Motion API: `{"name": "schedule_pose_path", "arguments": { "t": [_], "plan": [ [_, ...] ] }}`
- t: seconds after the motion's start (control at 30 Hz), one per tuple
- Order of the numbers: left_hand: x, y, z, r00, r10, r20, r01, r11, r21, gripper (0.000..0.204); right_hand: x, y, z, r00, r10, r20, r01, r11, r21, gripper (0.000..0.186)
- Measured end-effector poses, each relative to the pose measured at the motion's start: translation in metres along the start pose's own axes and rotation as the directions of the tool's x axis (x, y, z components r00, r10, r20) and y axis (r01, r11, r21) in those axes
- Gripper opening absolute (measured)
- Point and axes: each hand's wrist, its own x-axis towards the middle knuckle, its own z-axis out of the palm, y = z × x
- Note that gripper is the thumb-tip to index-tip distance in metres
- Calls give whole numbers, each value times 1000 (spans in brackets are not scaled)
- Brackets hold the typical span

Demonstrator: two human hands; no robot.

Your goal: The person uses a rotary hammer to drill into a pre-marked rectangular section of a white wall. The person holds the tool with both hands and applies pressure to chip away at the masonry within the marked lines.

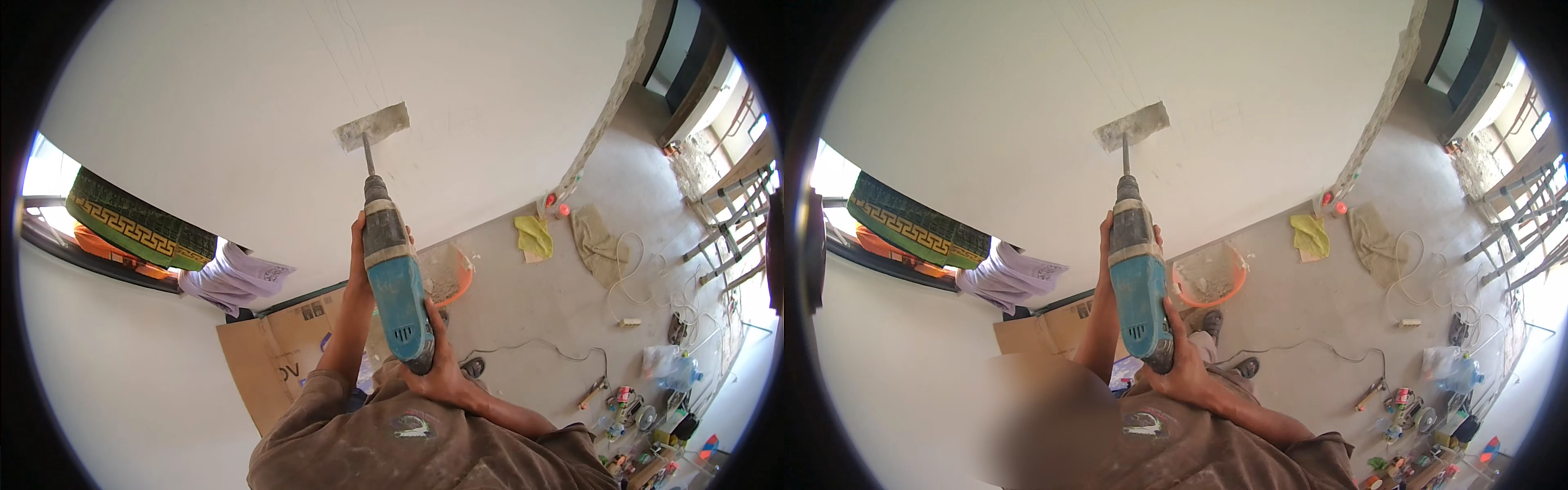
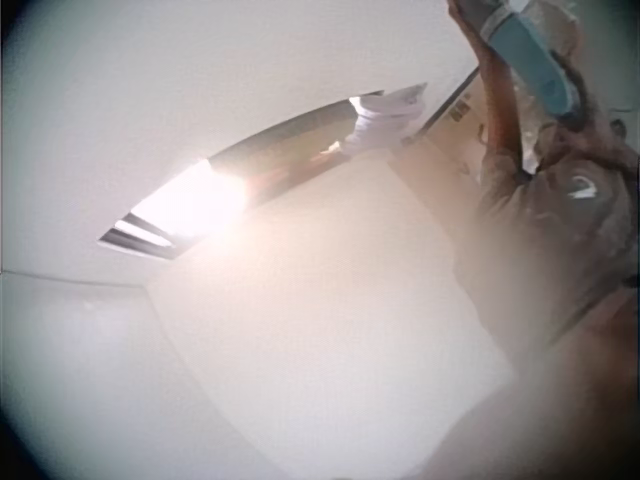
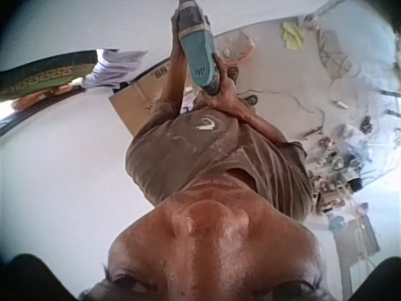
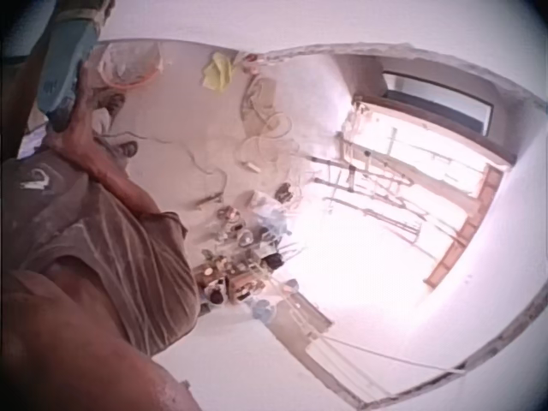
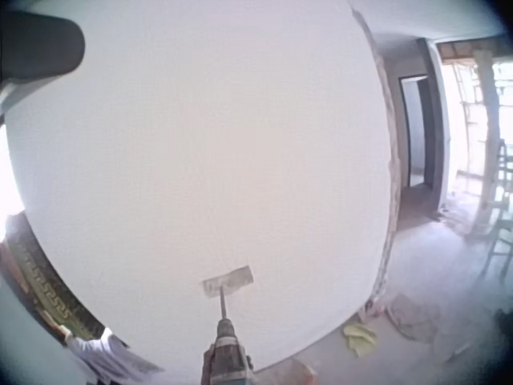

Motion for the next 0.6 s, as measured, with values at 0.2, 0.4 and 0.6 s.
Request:
{"name": "schedule_pose_path", "arguments": {
  "t": [0.2, 0.4, 0.6],
  "plan": [
    [7, 21, -21, 988, -82, 128, 94, 992, -88, 69, 14, 2, 20, 1000, 10, 10, -9, 996, -84, 105],
    [8, 18, -12, 995, -92, -49, 91, 996, -22, 67, 5, 1, 13, 999, 53, 10, -52, 993, -109, 105],
    [-1, -15, 20, 995, -39, -96, 51, 990, 135, 64, -38, -2, -5, 993, 78, -88, -79, 997, -16, 101]
  ]
}}
